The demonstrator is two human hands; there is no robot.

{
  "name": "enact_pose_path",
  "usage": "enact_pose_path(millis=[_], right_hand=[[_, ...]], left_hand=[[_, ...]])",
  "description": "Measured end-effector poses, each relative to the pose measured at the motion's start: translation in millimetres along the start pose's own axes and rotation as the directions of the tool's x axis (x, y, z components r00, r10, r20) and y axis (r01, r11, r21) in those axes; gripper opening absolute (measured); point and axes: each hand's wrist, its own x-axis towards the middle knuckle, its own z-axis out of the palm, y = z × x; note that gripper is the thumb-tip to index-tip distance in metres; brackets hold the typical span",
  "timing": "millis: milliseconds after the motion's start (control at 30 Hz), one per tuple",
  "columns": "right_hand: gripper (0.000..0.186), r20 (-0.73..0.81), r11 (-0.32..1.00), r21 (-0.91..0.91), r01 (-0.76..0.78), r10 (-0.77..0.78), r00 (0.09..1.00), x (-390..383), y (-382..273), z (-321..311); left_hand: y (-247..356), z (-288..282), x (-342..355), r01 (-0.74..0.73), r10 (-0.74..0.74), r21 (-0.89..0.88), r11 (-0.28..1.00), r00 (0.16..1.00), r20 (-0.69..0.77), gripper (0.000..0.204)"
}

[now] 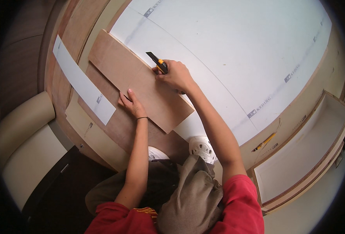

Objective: The person marks a laminate sheet with a pencil and then cuts it into strips using a utility knife. The person repeatedly scores and snaps the laminate to separate the pieces.

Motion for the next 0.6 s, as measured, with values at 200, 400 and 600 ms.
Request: enact_pose_path(millis=[200, 400, 600], right_hand=[[0.022, -0.008, 1.000, 0.019, 0.000, 0.000, 1.000, 0.8, -2.8, 1.9], [0.025, -0.096, 0.978, 0.209, 0.022, -0.001, 0.995, 1.7, -2.4, -26.4], [0.025, -0.284, 0.995, -0.095, -0.013, -0.015, 0.959, 20.9, -68.8, -50.7]], left_hand=[[2.0, -1.8, 1.6, -0.017, 0.017, -0.002, 1.000, 1.000, -0.019, 0.067], [28.6, -11.9, 19.3, 0.040, -0.039, 0.010, 0.999, 0.992, -0.121, 0.064], [71.2, 16.7, 132.1, -0.238, 0.319, 0.502, 0.832, 0.944, -0.081, 0.061]])
